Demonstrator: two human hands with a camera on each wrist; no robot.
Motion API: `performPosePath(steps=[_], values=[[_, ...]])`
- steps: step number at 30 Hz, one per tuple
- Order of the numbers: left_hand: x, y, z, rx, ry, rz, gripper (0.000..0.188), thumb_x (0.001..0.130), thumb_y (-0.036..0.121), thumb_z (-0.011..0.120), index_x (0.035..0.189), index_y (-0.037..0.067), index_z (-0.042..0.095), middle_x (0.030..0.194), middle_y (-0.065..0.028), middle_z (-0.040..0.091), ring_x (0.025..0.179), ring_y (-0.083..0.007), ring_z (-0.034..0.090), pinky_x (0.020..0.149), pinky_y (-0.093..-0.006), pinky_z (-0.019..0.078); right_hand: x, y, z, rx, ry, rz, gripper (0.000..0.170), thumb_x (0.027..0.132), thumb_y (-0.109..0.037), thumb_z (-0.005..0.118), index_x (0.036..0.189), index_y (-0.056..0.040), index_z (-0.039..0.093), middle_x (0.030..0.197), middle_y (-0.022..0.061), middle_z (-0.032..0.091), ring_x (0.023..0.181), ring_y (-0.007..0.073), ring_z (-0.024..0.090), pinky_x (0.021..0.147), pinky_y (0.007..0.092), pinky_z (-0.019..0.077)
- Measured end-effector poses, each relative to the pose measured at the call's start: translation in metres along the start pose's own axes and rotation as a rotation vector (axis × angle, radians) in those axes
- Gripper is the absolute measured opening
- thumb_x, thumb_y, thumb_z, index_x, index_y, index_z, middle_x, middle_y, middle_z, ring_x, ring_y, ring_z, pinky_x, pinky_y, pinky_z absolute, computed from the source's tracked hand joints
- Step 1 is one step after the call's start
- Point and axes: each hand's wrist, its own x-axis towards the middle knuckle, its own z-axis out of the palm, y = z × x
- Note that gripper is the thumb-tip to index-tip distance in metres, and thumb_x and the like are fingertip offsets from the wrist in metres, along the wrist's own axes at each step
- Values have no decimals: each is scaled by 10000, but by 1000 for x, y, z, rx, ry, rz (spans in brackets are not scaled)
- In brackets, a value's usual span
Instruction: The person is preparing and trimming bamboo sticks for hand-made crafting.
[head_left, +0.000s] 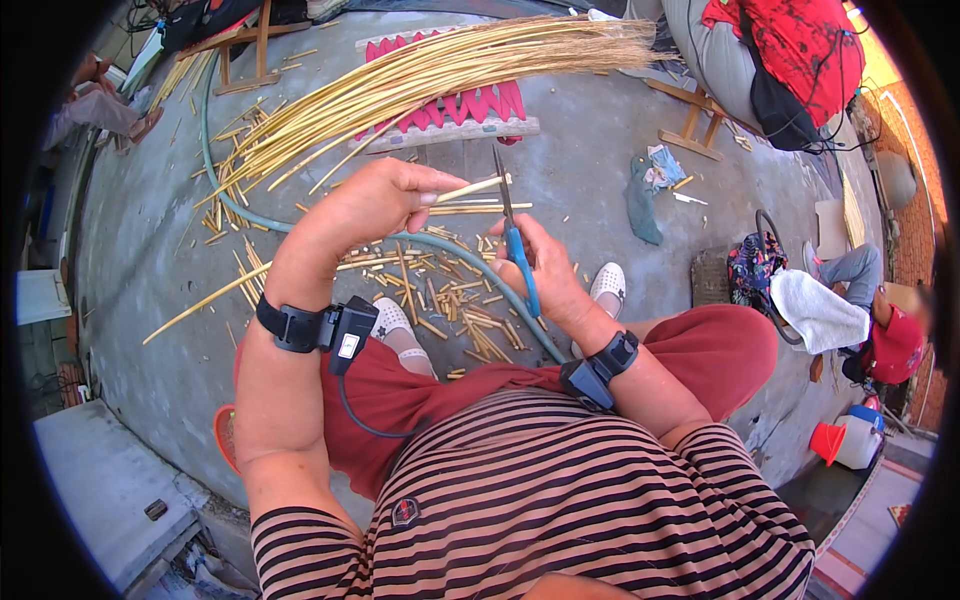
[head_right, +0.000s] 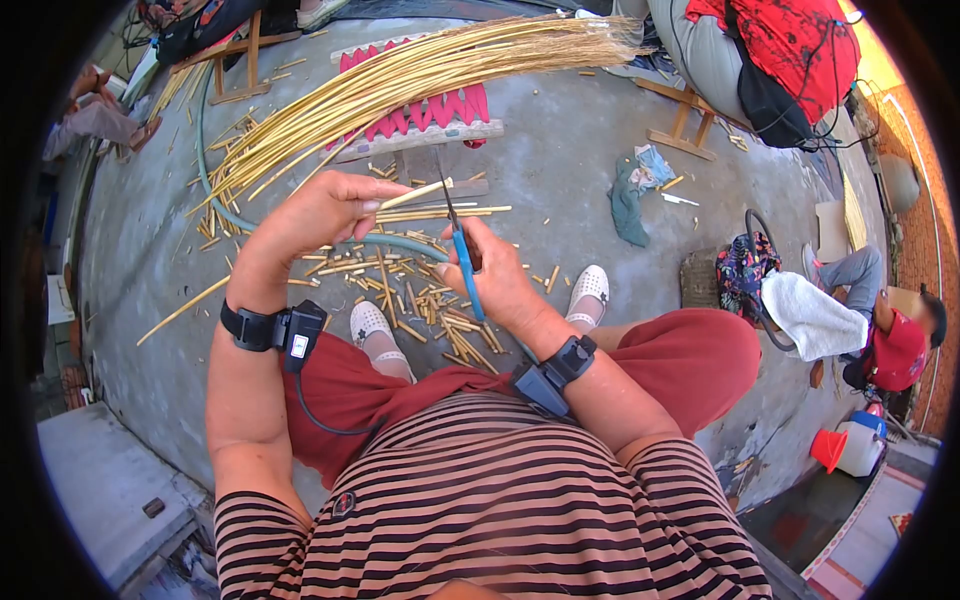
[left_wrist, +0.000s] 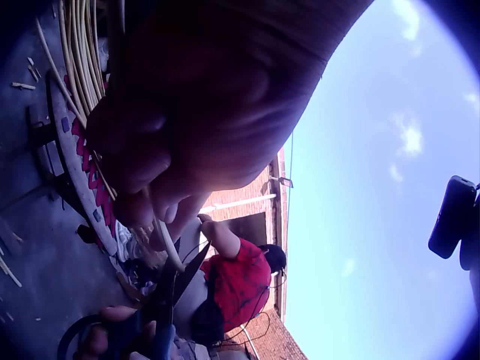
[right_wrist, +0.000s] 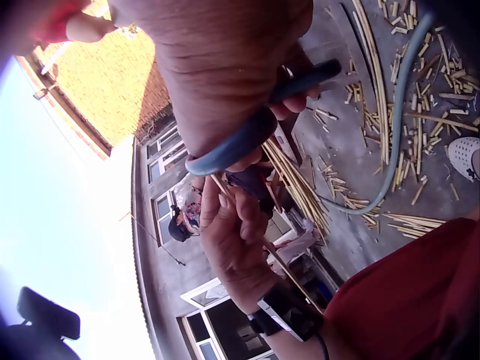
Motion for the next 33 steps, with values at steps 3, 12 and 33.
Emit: performPosePath(steps=[3, 12, 33], values=[[2, -6, 1, -22, -12, 10, 457, 795, -68, 445, 1142, 148, 650, 576, 53, 468, 532, -40, 407, 479, -204, 318, -1, 3, -4, -66, -5, -22, 309, 738, -98, 657, 1006, -11, 533, 754, 7, 530, 684, 58, 497, 635, 234, 435], [1, -5, 3, -33, -134, -44, 360, 856, -2, 486, 1135, 154, 653, 572, 45, 491, 507, -26, 405, 443, -199, 298, -4, 12, -3, -86, 43, -70, 196, 763, -66, 629, 939, -17, 557, 688, -5, 547, 595, 32, 485, 547, 202, 416], [-6, -25, 18, 592, 24, 175, 185, 727, 89, 593, 884, 129, 681, 813, -112, 663, 792, -307, 640, 665, -425, 492, 45, 264, -94, -530, 122, 362, 457, 870, -161, 576, 1266, 27, 447, 1174, 174, 562, 969, 212, 593, 759, 310, 488]])
